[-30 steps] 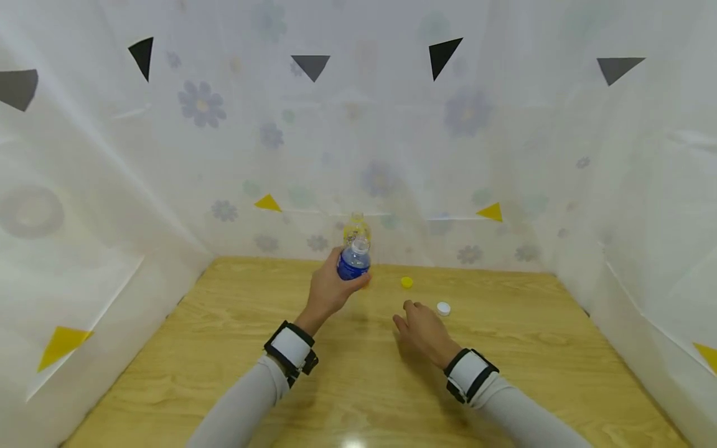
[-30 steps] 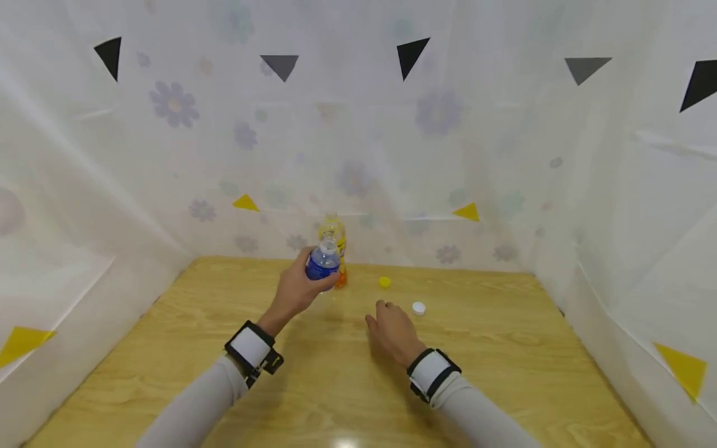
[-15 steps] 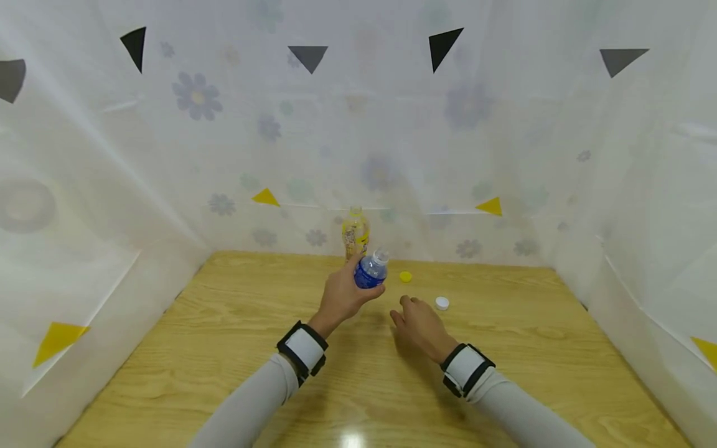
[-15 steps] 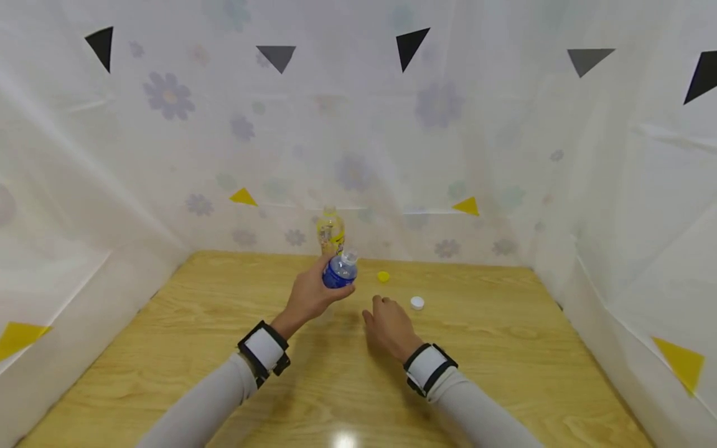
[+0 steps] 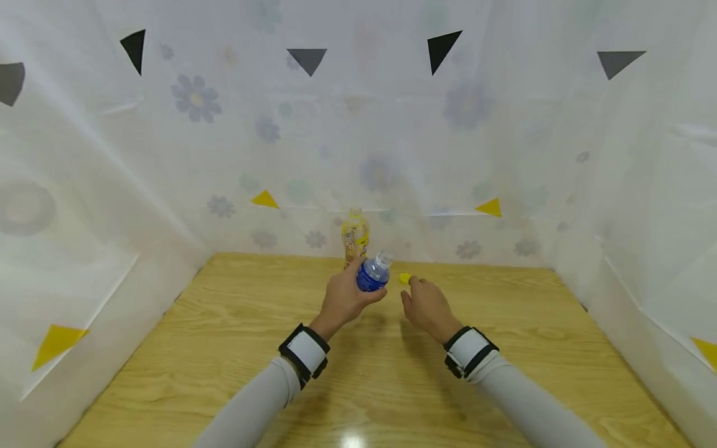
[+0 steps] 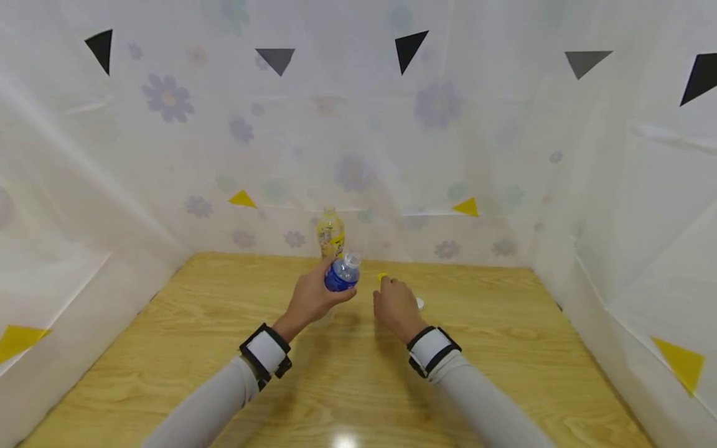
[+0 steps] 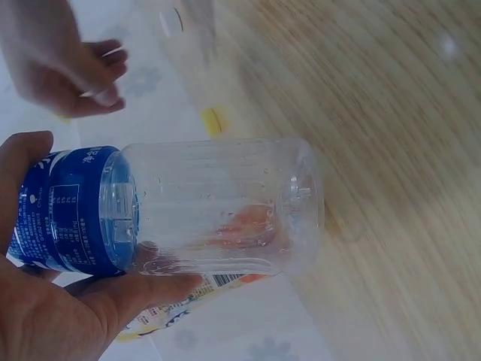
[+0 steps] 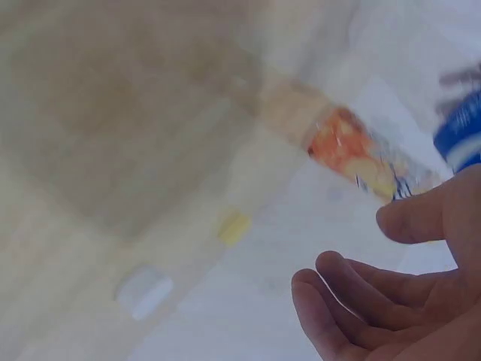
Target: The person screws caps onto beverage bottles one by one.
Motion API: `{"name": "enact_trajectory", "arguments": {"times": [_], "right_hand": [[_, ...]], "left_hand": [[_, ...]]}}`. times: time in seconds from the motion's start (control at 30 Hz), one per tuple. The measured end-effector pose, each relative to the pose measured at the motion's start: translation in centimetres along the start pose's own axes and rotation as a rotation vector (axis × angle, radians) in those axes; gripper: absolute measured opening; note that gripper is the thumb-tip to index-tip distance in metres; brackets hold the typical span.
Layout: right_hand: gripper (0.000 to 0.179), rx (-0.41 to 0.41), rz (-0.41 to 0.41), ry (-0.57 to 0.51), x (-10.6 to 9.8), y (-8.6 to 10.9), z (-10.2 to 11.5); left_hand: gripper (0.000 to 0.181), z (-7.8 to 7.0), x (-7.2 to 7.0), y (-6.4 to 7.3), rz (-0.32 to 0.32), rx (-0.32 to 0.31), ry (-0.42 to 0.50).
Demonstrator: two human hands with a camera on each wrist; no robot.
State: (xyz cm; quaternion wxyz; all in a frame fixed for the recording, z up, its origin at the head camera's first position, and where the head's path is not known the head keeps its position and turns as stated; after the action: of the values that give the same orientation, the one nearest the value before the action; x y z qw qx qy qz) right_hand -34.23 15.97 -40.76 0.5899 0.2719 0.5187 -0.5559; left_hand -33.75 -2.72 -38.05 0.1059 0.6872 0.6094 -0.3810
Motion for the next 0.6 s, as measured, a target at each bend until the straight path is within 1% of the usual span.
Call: {"name": "enact_trajectory", "arguments": {"times": [0.13, 0.2, 0.27, 0.4, 0.5, 0.6], "right_hand": [[0.031, 0.045, -0.036, 0.019, -2.3, -1.7, -1.0], [0.033, 0.053, -0.054, 0.029, -3.1, -2.4, -1.5], [0.036, 0.066, -0.044, 0.040, -3.6, -2.8, -2.1], [0.045, 0.133, 0.069, 0.075, -3.4, -2.8, -3.5], [0.052, 0.185, 0.173, 0.112, -2.5, -2.3, -4.4], [0.052, 0.235, 0.238, 0.118, -1.6, -1.9, -5.2]], "left_hand": [[0.073, 0.0, 0.1, 0.0, -0.005, 0.009, -0.018], [0.073, 0.1, 0.1, 0.0, -0.008, 0.013, -0.019], [0.072, 0.0, 0.1, 0.0, -0.010, 0.014, -0.014], [0.071, -0.1, 0.1, 0.1, -0.010, 0.011, -0.006], [0.070, -0.1, 0.1, 0.1, -0.004, 0.008, -0.007], [0.069, -0.1, 0.2, 0.1, 0.000, 0.006, -0.013]]}}
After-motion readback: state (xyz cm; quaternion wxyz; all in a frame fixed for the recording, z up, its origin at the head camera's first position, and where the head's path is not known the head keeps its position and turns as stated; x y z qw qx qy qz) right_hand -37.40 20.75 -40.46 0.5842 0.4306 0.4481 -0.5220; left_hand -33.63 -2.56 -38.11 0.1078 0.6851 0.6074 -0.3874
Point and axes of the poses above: each hand's wrist, its own y-axis away from the middle knuckle, its own x-axis out of the palm, z = x × y, the point moved 4 cm from there along -y, towards the middle knuckle, and after that the axes turned 3 degrees about z, right-handed, at the moved point
